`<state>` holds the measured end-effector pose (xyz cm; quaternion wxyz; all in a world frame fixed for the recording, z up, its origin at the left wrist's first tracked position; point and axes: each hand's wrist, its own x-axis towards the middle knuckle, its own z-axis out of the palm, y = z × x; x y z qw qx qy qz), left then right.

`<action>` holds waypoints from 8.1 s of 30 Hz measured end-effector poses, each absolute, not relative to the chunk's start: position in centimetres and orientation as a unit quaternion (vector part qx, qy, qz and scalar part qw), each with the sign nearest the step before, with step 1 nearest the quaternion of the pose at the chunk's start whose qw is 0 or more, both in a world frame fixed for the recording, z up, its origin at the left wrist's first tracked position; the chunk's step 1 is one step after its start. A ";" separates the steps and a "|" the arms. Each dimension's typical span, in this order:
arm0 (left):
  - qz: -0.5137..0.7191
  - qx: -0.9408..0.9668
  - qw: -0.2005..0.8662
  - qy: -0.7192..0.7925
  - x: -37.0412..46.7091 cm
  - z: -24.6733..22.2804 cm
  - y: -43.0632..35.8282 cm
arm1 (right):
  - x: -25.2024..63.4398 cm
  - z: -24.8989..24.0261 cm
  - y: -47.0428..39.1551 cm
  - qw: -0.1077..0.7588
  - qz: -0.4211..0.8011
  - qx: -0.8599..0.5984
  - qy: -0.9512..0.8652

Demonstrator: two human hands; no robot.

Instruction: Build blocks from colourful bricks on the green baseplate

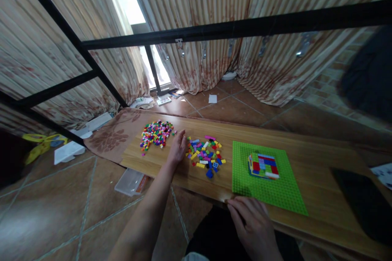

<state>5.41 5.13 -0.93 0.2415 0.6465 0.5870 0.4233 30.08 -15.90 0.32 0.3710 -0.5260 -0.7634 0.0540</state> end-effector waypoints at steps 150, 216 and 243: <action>0.370 0.584 0.487 0.534 26.1 1.9 -2.5 | 40.0 7.0 -6.6 0.160 0.079 -0.673 -0.718; 0.358 0.618 0.444 0.541 25.0 1.2 -4.8 | 39.0 2.1 -9.2 0.302 -0.068 -0.626 -0.716; 0.340 0.630 0.434 0.547 25.3 2.7 -4.5 | 39.4 2.3 -7.6 0.424 0.063 -0.656 -0.621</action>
